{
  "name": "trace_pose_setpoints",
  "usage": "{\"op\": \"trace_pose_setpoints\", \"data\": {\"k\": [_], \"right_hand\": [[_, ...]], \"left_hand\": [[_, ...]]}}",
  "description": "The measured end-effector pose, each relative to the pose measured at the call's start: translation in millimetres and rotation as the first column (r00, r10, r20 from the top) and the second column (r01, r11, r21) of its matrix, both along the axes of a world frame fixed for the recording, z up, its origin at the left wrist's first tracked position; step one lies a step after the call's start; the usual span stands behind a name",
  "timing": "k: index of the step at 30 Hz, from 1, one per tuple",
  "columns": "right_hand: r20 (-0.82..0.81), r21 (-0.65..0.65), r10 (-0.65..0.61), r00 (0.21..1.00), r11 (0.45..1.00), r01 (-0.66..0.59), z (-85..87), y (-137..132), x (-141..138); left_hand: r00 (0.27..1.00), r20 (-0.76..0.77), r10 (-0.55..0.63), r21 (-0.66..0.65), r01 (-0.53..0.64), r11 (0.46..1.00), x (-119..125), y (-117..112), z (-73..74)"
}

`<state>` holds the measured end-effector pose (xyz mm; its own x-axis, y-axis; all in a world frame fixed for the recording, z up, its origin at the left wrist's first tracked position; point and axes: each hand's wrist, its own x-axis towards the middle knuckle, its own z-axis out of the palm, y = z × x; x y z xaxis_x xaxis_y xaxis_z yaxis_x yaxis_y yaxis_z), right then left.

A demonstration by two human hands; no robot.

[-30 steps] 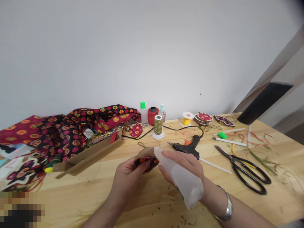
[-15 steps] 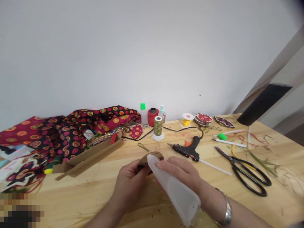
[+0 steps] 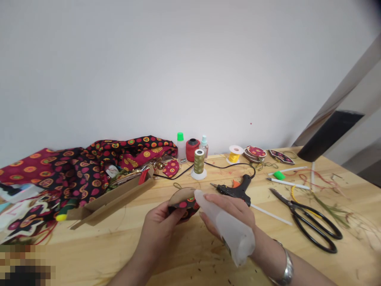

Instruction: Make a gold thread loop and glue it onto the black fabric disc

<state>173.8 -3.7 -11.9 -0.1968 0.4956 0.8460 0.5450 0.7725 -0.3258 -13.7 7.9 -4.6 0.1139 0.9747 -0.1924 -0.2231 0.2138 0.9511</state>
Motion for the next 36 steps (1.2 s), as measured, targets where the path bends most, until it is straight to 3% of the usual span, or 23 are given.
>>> {"op": "trace_pose_setpoints", "data": {"k": [6, 16, 22, 27, 36], "right_hand": [[0.027, 0.001, -0.037, 0.999, 0.999, 0.037, 0.1, -1, 1], [0.04, -0.007, 0.104, 0.994, 0.995, -0.103, 13.9, -8, -3], [0.108, -0.094, 0.17, 0.98, 0.983, -0.16, 6.8, -11, -3], [0.133, -0.081, 0.217, 0.967, 0.975, -0.207, 2.9, -9, -3], [0.127, -0.061, 0.191, 0.973, 0.981, -0.185, 4.3, -8, -4]], "left_hand": [[1.0, 0.017, -0.017, -0.024, 0.017, 1.0, 1, 0, -1.3], [0.991, -0.11, -0.07, 0.063, 0.077, 0.995, 8, -5, 1.1], [0.981, -0.166, -0.096, 0.091, 0.112, 0.99, 9, -7, 0.3], [0.973, -0.197, -0.121, 0.086, 0.14, 0.986, 8, -8, -2.2], [0.972, -0.212, -0.103, 0.093, 0.125, 0.988, 9, -6, 0.6]]}}
